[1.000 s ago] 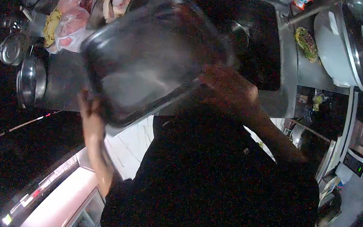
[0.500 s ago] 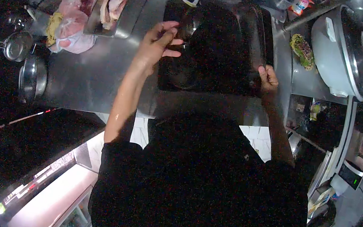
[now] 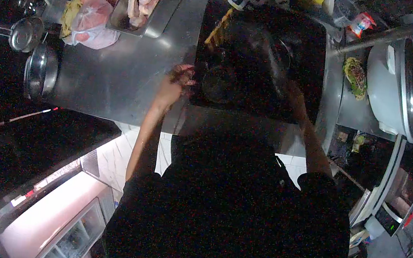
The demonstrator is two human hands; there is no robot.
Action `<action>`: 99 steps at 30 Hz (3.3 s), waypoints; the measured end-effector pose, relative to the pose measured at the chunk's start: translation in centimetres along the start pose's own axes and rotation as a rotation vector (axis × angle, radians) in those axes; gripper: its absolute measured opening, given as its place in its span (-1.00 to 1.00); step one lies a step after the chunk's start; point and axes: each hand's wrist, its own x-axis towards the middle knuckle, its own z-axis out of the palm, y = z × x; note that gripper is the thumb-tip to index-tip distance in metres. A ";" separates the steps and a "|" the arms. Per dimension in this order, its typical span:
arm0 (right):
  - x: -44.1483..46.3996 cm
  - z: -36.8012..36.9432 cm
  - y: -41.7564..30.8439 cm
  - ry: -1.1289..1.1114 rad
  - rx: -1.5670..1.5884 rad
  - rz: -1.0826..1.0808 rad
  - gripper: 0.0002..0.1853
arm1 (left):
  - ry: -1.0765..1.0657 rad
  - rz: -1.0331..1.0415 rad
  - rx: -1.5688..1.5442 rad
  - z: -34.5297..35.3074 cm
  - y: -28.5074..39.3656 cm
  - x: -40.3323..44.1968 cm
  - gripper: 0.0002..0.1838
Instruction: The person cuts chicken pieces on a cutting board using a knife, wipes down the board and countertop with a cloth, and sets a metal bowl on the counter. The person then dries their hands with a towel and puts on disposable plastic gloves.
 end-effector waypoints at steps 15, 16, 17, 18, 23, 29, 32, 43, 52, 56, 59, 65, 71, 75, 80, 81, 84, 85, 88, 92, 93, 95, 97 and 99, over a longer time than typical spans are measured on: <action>1.1 -0.9 -1.1 -0.150 -0.348 0.059 -0.56 | 0.432 0.561 1.124 7.3 8.9 22.4 -0.73; 1.3 -0.8 -2.0 -0.120 -0.513 -0.023 -0.56 | 0.478 0.656 1.116 7.7 8.9 25.6 -0.72; 1.4 -0.8 -2.8 -0.077 -0.681 -0.100 -0.56 | 0.415 0.545 1.188 8.4 9.8 27.7 -0.71; 1.2 -0.9 -2.5 -0.007 -0.819 -0.163 -0.56 | 0.443 0.670 1.076 8.8 9.7 29.9 -0.71; 1.7 0.3 -6.2 0.119 -0.835 -0.230 -0.58 | 0.532 0.549 0.944 9.0 9.3 37.7 -0.81; 4.2 3.3 -12.3 0.101 -0.177 -0.261 -0.58 | 0.539 1.004 0.372 8.9 4.9 29.4 -0.75; 4.4 5.6 -14.9 -0.012 0.297 -0.162 -0.59 | 0.366 1.077 0.452 11.9 3.4 18.5 -0.66; -3.0 15.0 -18.4 -0.744 0.002 -0.345 -0.68 | 0.385 0.395 0.108 -0.2 -2.8 -4.4 -0.70; -8.1 27.5 -20.8 -0.737 0.129 -0.220 -0.64 | 0.910 0.523 0.143 -7.5 -2.5 -13.3 -0.82; -11.1 37.2 -23.8 -0.865 0.818 0.364 -0.67 | 0.875 0.605 0.300 -14.3 -2.1 -17.8 -0.85; -10.4 46.8 -20.7 -0.887 0.419 -0.148 -0.72 | 0.860 0.571 0.332 -21.6 -2.9 -21.5 -0.87; -12.5 71.9 -34.4 -0.898 0.303 -0.733 -0.66 | 1.140 0.578 -0.193 -41.3 -8.2 -26.8 -0.78; -4.9 98.2 -31.0 -0.286 -1.109 -1.116 -0.56 | 1.335 0.383 -0.106 -55.0 -15.1 -32.1 -0.74; -4.1 106.1 -26.5 -0.068 -0.680 -1.152 -0.34 | 1.277 0.215 -0.176 -58.3 -20.8 -32.4 -0.76; -1.6 107.9 -27.5 0.052 -0.563 -1.167 -0.34 | 1.026 0.230 -0.130 -60.1 -22.5 -29.7 -0.76; -1.1 106.7 -27.9 0.018 -0.775 -1.124 -0.31 | 0.961 0.242 -0.102 -60.0 -22.2 -28.9 -0.76; -1.7 98.6 -29.0 0.072 -0.531 -1.130 -0.35 | 0.891 0.210 0.138 -59.3 -21.2 -27.0 -0.80; -2.1 95.5 -28.9 0.103 -0.504 -1.138 -0.36 | 0.863 0.214 0.186 -59.0 -21.3 -26.6 -0.81; -3.6 84.8 -27.6 0.118 -0.496 -1.123 -0.48 | 0.761 0.204 0.137 -58.0 -23.9 -25.0 -0.83; -7.9 66.6 -25.1 0.105 -0.502 -1.043 -0.63 | 0.651 0.054 0.147 -57.7 -34.2 -23.6 -0.84; -9.6 61.6 -24.9 0.136 -0.488 -1.005 -0.66 | 0.605 0.044 0.098 -57.2 -34.3 -24.3 -0.84; -10.5 51.8 -22.6 0.306 -0.554 -0.849 -0.72 | 0.517 0.055 0.125 -55.9 -34.2 -25.0 -0.84; -5.6 38.2 -8.2 0.468 -1.054 -0.298 -0.64 | 0.434 0.088 0.282 -54.0 -34.3 -25.3 -0.83; -3.6 33.4 -8.4 0.599 -1.291 -0.223 -0.62 | 0.419 0.168 0.359 -51.9 -34.4 -25.1 -0.82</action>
